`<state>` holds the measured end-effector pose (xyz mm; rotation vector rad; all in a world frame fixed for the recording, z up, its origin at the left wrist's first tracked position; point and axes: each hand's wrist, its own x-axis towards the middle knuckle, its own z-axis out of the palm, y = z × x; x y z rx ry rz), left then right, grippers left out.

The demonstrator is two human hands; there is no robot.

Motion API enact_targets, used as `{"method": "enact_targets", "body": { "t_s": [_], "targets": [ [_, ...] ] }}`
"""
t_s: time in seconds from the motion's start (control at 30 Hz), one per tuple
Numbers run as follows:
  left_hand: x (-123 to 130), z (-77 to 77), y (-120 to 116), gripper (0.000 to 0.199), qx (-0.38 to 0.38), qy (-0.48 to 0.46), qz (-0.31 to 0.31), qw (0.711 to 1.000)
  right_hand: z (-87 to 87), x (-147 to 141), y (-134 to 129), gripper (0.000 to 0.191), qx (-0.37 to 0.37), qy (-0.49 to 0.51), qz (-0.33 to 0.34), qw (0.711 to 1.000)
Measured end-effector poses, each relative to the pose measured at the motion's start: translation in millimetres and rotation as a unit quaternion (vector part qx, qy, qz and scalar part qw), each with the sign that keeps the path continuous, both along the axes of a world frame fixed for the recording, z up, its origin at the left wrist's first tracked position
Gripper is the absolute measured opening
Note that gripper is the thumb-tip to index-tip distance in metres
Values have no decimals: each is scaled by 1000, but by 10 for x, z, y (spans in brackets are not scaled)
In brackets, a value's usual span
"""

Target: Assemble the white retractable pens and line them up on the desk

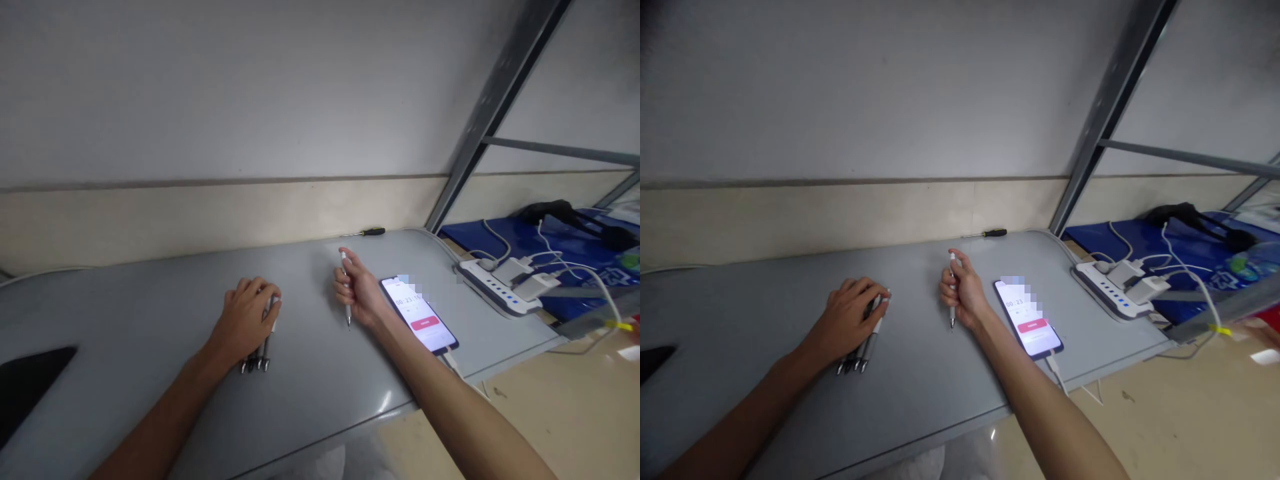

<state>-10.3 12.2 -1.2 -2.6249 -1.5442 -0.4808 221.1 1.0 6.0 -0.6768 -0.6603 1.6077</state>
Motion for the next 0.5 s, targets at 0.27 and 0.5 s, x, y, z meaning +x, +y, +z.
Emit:
{"method": "enact_targets", "body": {
  "t_s": [0.27,0.5],
  "targets": [
    [0,2,-6,22,-4,4,4,1000,16,-32,-7,18,3,-121,-14,993],
    [8,22,-26,18,-32,2,-29,999,-136,-90,-104,17,46,-491,-118,862]
  ]
}}
